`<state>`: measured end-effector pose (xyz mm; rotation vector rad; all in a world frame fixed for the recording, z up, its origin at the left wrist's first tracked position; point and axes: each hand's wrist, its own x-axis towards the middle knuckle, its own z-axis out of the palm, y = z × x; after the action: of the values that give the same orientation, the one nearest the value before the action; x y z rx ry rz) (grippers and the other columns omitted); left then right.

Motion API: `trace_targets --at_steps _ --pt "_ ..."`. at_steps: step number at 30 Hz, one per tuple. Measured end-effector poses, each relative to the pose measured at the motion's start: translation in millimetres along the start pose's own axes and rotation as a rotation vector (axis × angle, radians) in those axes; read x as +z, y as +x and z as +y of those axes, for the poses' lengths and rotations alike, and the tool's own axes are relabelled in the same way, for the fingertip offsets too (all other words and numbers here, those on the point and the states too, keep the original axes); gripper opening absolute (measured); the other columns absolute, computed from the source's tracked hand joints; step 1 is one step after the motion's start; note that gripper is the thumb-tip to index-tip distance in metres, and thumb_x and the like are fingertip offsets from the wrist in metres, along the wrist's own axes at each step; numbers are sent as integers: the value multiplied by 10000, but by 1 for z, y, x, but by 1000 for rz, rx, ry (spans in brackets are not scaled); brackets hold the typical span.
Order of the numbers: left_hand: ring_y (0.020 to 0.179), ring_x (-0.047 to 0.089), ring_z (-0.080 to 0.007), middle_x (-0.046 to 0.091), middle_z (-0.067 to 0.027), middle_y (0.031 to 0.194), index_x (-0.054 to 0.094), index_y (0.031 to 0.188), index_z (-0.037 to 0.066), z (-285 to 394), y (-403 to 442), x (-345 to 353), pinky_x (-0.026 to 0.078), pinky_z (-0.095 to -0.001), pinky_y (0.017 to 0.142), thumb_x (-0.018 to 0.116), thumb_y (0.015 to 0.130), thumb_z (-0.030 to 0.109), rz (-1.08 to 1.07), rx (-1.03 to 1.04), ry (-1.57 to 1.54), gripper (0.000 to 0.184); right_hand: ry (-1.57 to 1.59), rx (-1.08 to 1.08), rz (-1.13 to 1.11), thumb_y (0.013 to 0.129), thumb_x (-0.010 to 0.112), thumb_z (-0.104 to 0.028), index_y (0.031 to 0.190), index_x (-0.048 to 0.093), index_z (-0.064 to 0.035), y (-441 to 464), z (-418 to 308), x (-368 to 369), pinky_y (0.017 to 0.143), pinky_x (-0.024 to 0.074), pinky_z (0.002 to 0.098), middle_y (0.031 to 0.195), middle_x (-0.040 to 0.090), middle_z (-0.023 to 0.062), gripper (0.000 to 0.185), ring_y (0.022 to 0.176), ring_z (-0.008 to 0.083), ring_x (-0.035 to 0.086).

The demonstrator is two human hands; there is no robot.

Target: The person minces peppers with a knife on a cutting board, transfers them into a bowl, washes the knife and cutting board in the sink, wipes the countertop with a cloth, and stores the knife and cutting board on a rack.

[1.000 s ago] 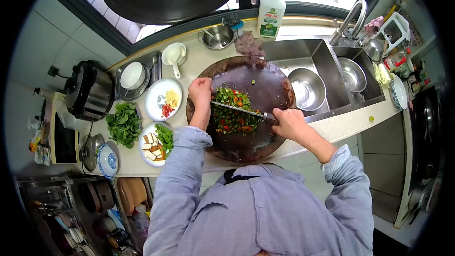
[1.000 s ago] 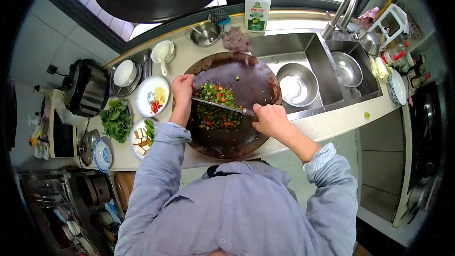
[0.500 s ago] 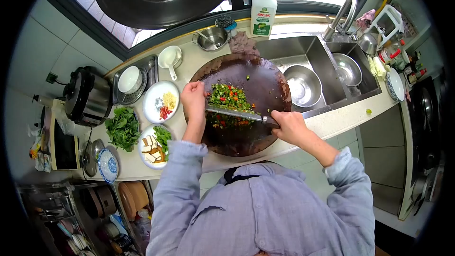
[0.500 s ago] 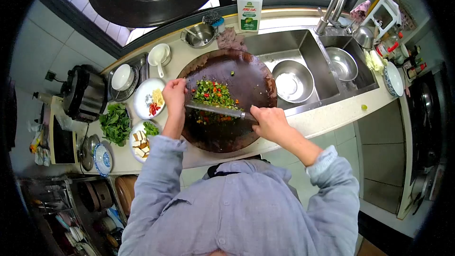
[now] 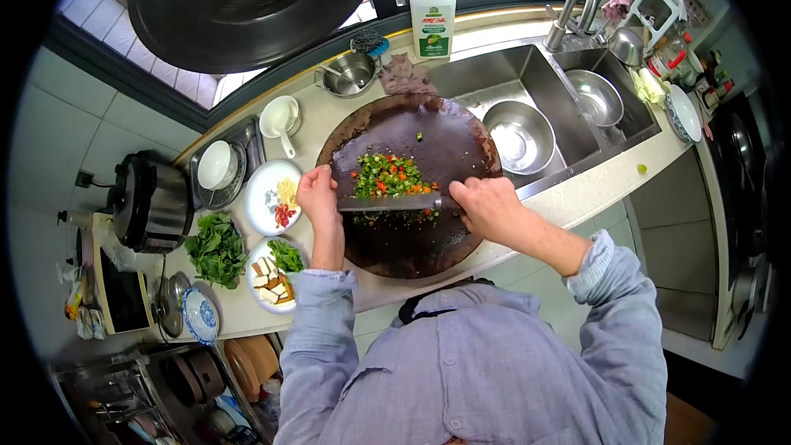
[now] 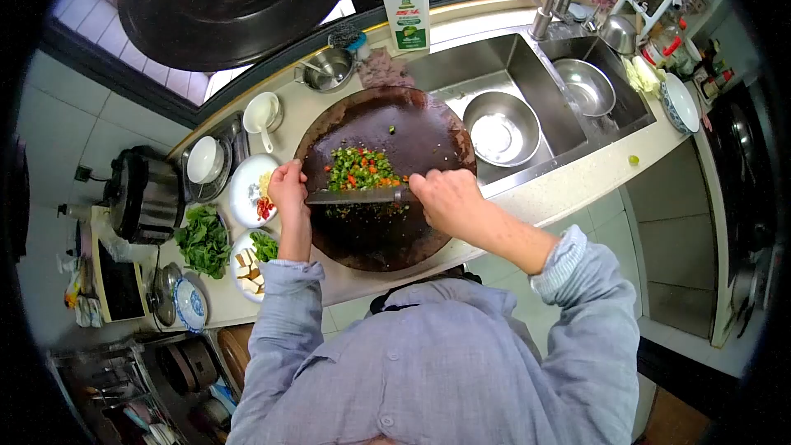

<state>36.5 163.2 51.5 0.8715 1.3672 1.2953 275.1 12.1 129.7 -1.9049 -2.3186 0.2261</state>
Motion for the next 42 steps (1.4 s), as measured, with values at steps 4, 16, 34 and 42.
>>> trace_targets --at_steps 4,16,34,42 --pt "500 445 -52 532 5 591 577 801 10 -25 7 13 321 -194 452 610 803 86 37 112 127 82 29 79 -59 645 624 -135 803 552 -55 5 15 29 564 492 409 685 617 128 192 657 299 629" --pt "499 471 -76 541 -11 589 571 765 0 -15 32 24 376 -200 469 610 789 58 8 31 145 74 -91 34 -65 636 612 -149 768 598 -52 40 29 -5 579 505 387 665 636 123 165 644 288 641" --pt "506 498 -82 573 -30 607 589 830 -19 -26 20 27 381 -219 469 609 804 98 12 165 198 122 -7 125 -85 646 606 -153 762 587 -55 11 28 31 579 513 392 660 631 135 153 645 292 643" --pt "407 380 -57 525 0 566 582 801 20 -13 28 35 257 -205 369 622 811 103 -13 32 126 93 -38 120 -38 639 604 -136 748 584 -52 23 24 3 561 510 392 643 628 141 139 614 296 639"
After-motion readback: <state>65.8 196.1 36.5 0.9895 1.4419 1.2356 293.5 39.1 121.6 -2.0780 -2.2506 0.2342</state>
